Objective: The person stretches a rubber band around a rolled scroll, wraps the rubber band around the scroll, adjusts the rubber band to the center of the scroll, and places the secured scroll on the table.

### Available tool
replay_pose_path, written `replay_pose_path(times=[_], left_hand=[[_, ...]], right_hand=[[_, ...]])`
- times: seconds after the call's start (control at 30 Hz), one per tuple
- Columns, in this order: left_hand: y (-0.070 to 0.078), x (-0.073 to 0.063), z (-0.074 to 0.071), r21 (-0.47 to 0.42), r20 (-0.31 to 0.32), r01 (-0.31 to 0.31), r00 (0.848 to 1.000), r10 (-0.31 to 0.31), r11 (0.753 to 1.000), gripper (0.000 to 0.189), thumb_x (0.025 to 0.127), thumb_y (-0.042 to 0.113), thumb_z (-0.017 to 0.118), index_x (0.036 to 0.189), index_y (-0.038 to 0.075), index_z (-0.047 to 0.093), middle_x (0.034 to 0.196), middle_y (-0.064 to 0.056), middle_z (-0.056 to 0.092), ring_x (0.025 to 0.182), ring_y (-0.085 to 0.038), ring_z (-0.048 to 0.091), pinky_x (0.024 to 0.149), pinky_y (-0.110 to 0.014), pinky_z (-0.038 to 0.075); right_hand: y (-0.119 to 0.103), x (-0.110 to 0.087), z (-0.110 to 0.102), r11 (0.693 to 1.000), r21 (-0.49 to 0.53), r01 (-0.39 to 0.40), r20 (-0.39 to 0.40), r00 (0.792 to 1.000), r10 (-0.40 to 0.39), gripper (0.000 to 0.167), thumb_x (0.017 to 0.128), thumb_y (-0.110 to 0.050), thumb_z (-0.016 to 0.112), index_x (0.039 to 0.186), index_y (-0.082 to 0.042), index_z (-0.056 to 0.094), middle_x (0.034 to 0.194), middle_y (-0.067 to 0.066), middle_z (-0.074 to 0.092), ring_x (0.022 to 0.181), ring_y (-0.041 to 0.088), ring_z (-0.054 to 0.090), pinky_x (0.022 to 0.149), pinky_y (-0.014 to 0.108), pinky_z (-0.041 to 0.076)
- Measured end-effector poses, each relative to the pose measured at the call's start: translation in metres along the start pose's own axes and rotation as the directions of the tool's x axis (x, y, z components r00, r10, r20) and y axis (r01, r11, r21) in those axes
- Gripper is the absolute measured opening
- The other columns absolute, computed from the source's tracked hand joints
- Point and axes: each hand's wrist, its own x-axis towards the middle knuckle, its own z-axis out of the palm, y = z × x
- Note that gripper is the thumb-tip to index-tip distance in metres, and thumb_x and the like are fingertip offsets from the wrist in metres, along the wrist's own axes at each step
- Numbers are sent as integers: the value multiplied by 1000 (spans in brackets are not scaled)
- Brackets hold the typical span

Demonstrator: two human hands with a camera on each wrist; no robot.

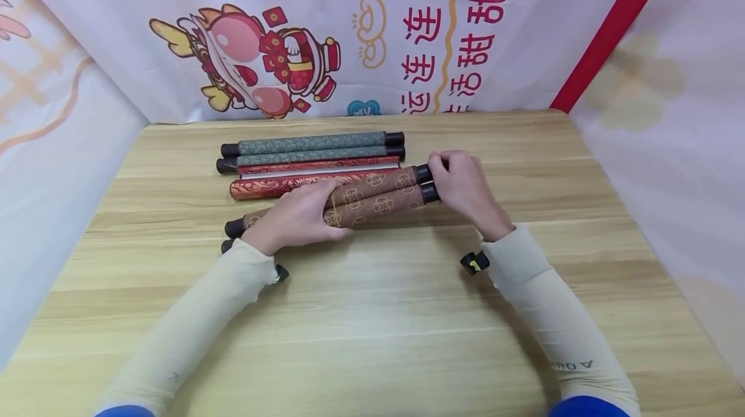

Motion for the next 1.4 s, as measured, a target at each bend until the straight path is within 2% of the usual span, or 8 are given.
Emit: replay_pose_path(times=[0.13, 0.3, 0.43, 0.53, 0.63, 0.87, 1.17, 1.4], left_hand=[[-5, -5, -3, -35, -14, -28, 1000, 28, 999, 95, 80, 57, 86, 153, 10, 47, 152, -12, 59, 138, -36, 58, 119, -55, 43], [-4, -8, -4, -41, -36, -40, 999, 39, 998, 89, 78, 54, 90, 146, 7, 55, 136, -12, 69, 124, -33, 67, 110, -53, 51], [-2, -11, -5, -1, -33, -42, 999, 42, 999, 89, 78, 53, 91, 145, 3, 60, 133, -14, 73, 120, -33, 71, 103, -54, 56], [-3, -13, -5, 17, -24, -38, 999, 38, 999, 88, 79, 51, 91, 145, 2, 60, 138, -15, 70, 125, -34, 68, 106, -55, 54], [-6, -16, -3, 32, -17, -35, 999, 36, 999, 88, 80, 51, 91, 146, 1, 60, 138, -15, 67, 127, -34, 65, 108, -54, 52], [-12, -25, 2, 45, -5, -29, 1000, 29, 999, 87, 77, 52, 93, 143, 4, 63, 129, -9, 64, 116, -27, 62, 98, -48, 56], [-13, -28, 6, 56, 27, -44, 999, 43, 997, 85, 77, 52, 92, 142, 6, 64, 131, -9, 60, 116, -26, 59, 97, -47, 56], [-13, -29, 5, 46, 56, -4, 998, 2, 999, 86, 79, 53, 91, 143, 5, 62, 133, -9, 59, 119, -28, 58, 99, -48, 54]], right_hand=[[3, 0, -1, 1000, -6, -8, 37, 999, 8, 52, 110, -44, 37, 96, -9, 72, 79, 12, 64, 60, 23, 62, 53, 35, 55], [7, 0, -1, 999, -36, -1, 74, 997, 4, 55, 112, -46, 35, 99, -7, 72, 78, 11, 64, 59, 24, 63, 52, 35, 54], [10, -2, 4, 993, -110, 53, 88, 995, -44, 53, 113, -41, 36, 92, -6, 71, 77, 11, 62, 65, 24, 57, 59, 35, 49], [11, -5, 6, 982, -173, 76, 90, 994, -61, 50, 112, -40, 38, 89, -9, 70, 77, 10, 61, 69, 24, 54, 63, 36, 42], [12, -9, 5, 974, -219, 60, 99, 994, -39, 51, 111, -44, 38, 90, -10, 70, 79, 10, 65, 70, 25, 56, 65, 36, 42], [17, -17, -3, 968, -232, 100, 149, 987, -66, 43, 109, -37, 51, 120, -3, 75, 102, 15, 75, 86, 27, 65, 76, 42, 51], [28, -19, -14, 965, -232, 120, 142, 986, -88, 35, 106, -29, 57, 114, 0, 75, 105, 18, 77, 95, 31, 70, 87, 49, 56], [35, -11, -19, 964, -251, 85, 151, 987, -47, 31, 106, -26, 58, 115, 0, 74, 110, 19, 75, 99, 32, 69, 90, 51, 56]])
